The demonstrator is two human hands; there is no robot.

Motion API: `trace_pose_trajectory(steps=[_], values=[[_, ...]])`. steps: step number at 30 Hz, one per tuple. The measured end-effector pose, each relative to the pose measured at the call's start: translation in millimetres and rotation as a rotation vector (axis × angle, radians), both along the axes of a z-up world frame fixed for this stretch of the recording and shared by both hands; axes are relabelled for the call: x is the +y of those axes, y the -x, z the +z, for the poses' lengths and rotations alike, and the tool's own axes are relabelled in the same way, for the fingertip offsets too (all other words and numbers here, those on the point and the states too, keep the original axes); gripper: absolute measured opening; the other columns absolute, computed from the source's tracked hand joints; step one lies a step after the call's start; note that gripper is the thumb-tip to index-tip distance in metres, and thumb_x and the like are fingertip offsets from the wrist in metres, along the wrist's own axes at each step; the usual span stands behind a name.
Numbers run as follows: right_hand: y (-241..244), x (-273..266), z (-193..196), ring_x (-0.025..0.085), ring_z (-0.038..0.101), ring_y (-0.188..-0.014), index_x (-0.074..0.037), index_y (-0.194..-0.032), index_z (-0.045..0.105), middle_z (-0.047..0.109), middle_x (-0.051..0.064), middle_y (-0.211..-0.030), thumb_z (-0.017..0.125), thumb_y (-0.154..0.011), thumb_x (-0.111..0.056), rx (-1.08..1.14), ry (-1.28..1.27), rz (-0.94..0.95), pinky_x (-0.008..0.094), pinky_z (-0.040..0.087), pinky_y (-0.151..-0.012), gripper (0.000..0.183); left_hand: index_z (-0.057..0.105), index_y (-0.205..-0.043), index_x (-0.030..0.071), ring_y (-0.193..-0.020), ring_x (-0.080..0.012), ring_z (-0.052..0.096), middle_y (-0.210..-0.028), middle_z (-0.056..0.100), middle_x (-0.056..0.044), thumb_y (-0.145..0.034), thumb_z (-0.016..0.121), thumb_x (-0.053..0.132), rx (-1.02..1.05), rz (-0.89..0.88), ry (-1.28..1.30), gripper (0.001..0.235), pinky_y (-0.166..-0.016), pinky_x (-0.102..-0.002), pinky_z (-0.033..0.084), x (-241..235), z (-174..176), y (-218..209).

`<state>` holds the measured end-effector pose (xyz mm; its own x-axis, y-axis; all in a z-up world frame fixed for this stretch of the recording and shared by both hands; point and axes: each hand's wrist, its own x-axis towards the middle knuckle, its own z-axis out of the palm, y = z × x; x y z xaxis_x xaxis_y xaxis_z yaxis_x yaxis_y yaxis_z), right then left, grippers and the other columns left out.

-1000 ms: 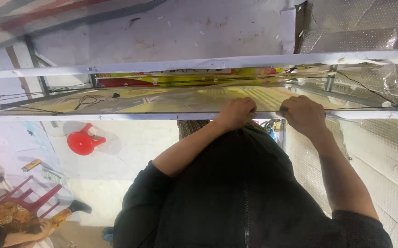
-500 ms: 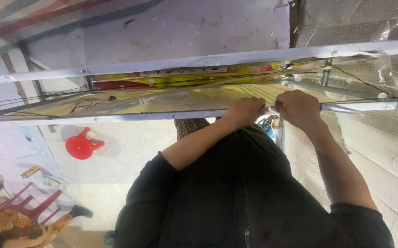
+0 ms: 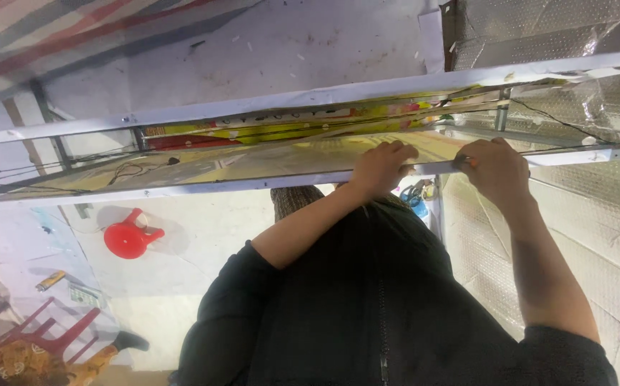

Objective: Using a screwdriver to adjust or disassemble a display panel frame

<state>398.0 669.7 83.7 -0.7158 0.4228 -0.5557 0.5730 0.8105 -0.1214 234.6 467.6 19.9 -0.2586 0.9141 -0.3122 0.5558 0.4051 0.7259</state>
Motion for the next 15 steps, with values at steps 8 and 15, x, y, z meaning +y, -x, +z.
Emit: trace_pose_trajectory(steps=[8,15], values=[[7,3,-7,0.019,0.069,-0.116,-0.035,-0.107,0.073,0.075,-0.008,-0.104,0.066,-0.099,-0.045,-0.101,-0.056,0.061,0.048,0.064,-0.088,0.015,0.06,-0.111,0.02,-0.103,-0.0369,0.07,-0.101,0.061,-0.006,-0.096,0.061,0.042,-0.01,-0.026,-0.065,0.027,-0.083,-0.052,0.06,9,-4,-11],[8,10,-35,0.028,0.075,-0.109,-0.043,-0.116,0.074,0.076,0.002,-0.101,0.063,-0.095,-0.042,-0.228,-0.09,0.075,0.05,0.061,-0.09,0.024,0.058,-0.103,0.019,-0.096,-0.0356,0.071,-0.097,0.059,-0.005,-0.097,0.059,0.036,0.005,-0.004,-0.003,0.018,-0.079,-0.048,0.061,18,-11,-16]])
